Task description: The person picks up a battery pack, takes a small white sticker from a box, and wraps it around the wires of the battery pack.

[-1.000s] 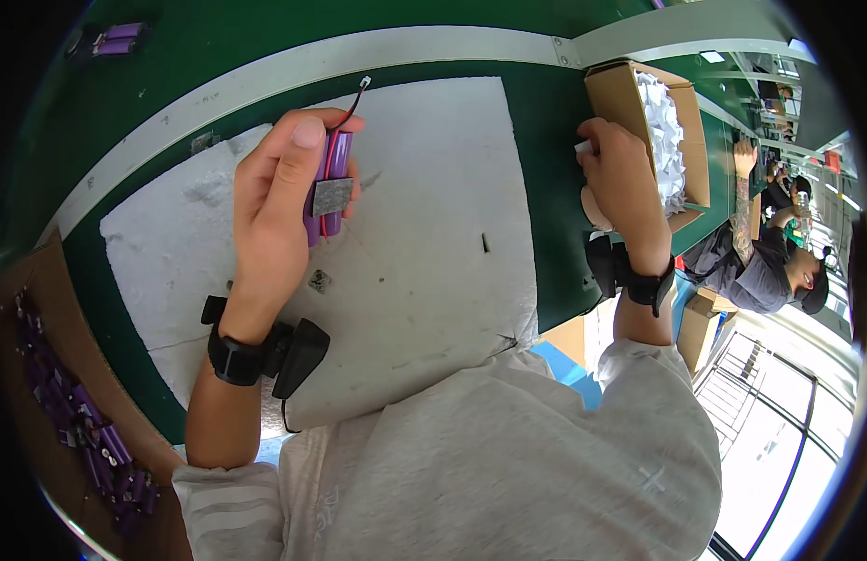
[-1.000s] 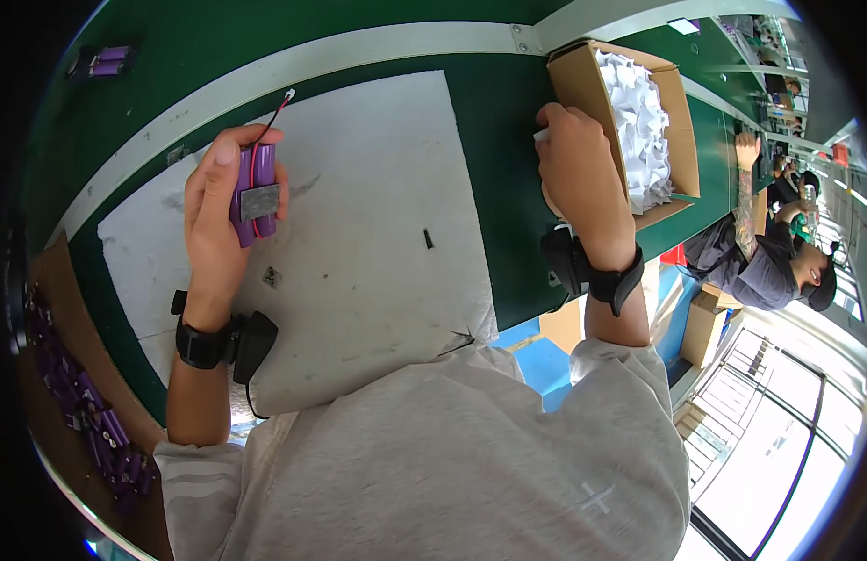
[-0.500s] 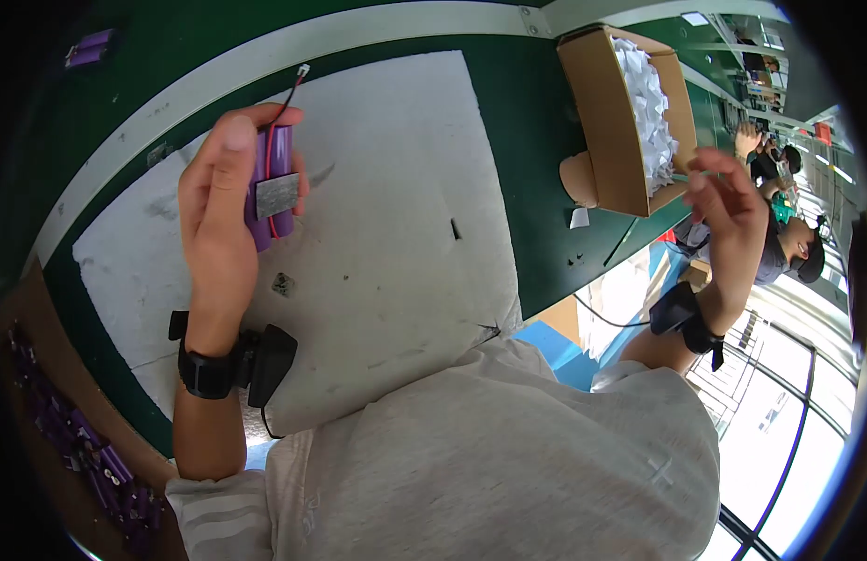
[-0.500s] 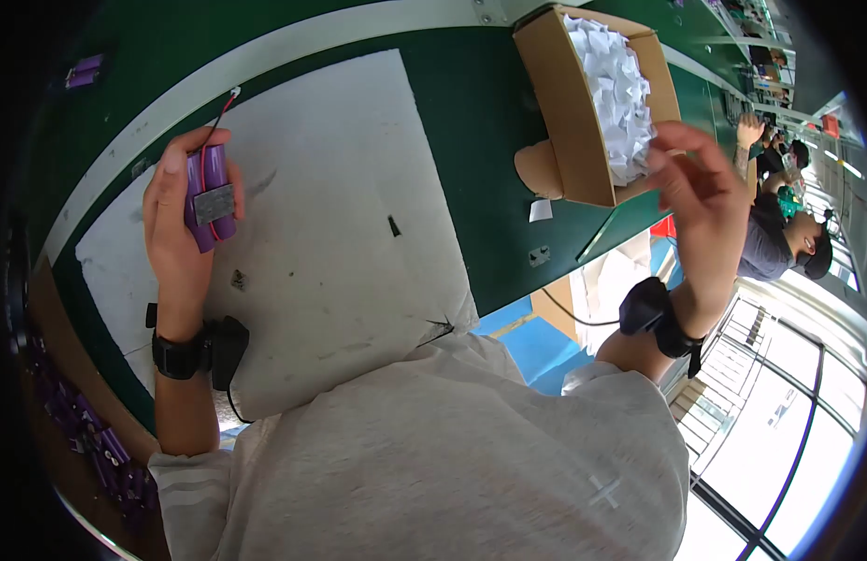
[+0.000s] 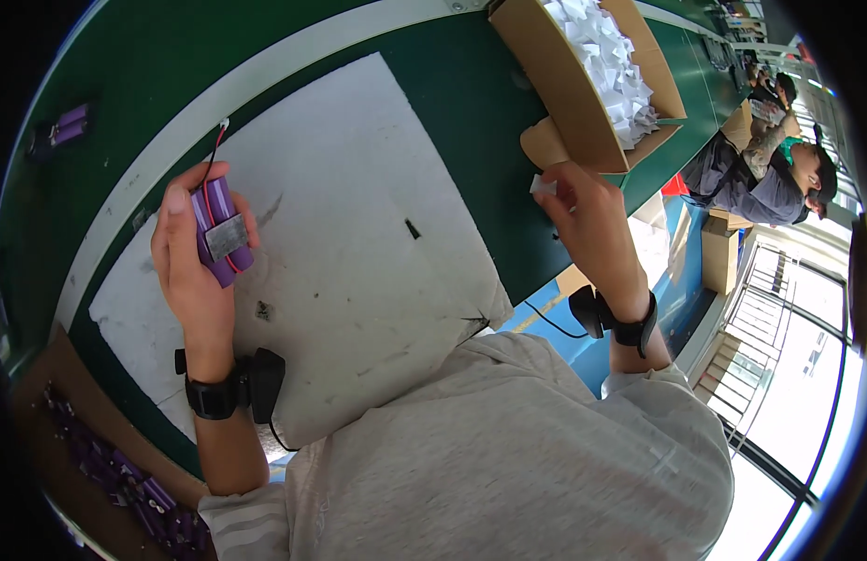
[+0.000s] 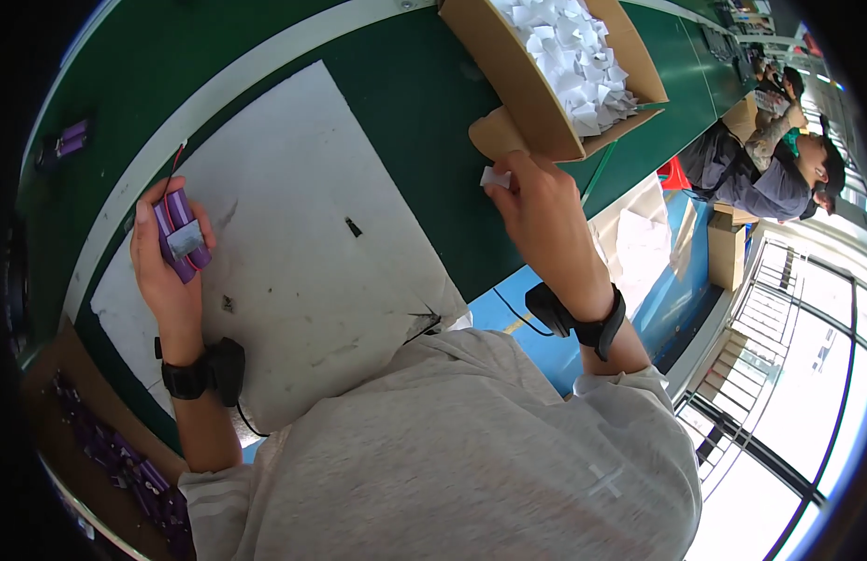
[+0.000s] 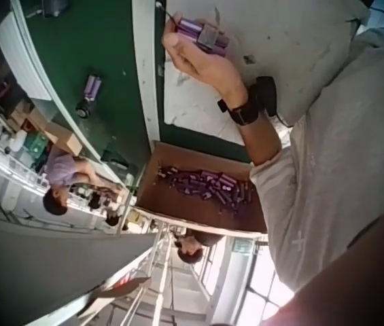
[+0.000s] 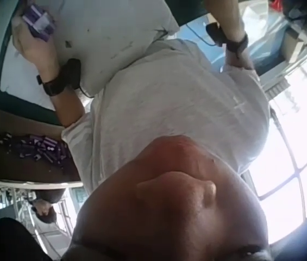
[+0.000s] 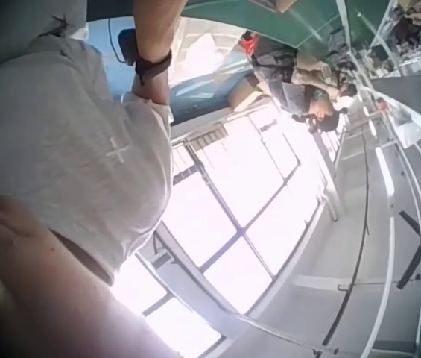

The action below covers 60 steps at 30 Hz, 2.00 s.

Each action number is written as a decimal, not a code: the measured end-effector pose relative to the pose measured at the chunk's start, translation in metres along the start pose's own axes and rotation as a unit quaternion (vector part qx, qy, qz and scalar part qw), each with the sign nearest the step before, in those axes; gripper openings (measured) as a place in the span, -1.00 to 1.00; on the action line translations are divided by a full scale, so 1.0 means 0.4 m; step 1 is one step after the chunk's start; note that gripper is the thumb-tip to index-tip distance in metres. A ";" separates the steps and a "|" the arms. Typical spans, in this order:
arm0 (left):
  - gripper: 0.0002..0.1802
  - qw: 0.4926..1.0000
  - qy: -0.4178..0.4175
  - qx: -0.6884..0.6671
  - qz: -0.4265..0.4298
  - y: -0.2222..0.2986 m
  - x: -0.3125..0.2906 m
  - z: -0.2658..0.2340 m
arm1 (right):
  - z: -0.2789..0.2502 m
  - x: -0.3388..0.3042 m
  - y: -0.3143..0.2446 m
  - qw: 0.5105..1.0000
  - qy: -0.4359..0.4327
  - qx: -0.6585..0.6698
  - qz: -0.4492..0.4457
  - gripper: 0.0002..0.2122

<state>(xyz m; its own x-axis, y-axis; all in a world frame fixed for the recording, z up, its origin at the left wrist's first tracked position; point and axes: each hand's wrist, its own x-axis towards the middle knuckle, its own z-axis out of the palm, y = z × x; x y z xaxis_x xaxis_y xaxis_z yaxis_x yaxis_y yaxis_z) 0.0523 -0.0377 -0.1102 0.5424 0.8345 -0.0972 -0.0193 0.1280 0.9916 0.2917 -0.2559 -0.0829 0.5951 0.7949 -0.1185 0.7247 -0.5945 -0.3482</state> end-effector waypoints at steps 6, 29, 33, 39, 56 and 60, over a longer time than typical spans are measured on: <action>-0.50 1.000 -0.002 0.000 0.010 0.000 0.002 0.004 | 0.003 0.003 0.007 0.990 -0.025 0.102 -0.092 -0.87; -0.70 0.966 -0.030 -0.245 -0.082 0.017 0.008 -0.051 | 0.207 0.242 -0.365 0.758 -0.186 0.613 -0.123 -0.93; -0.73 0.972 -0.027 -0.222 -0.079 0.012 0.015 -0.055 | 0.205 0.244 -0.374 0.764 -0.168 0.610 -0.127 -0.94; -0.77 0.980 -0.051 -0.172 -0.082 0.013 0.014 -0.059 | 0.210 0.241 -0.372 0.752 -0.160 0.627 -0.128 -0.93; -0.84 0.980 -0.095 -0.151 -0.088 0.022 0.006 -0.053 | 0.204 0.235 -0.355 0.745 -0.179 0.620 -0.167 -0.85; -0.86 0.982 -0.086 -0.146 -0.088 0.018 0.008 -0.051 | 0.200 0.234 -0.359 0.738 -0.186 0.627 -0.168 -0.85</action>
<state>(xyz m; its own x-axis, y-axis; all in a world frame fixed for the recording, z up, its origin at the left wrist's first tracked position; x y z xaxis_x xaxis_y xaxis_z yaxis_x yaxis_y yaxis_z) 0.0366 -0.0230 -0.1049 0.6921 0.6859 -0.2248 -0.1387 0.4320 0.8911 0.2155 -0.0866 -0.1186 0.1500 0.9887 0.0046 -0.2197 0.0378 -0.9748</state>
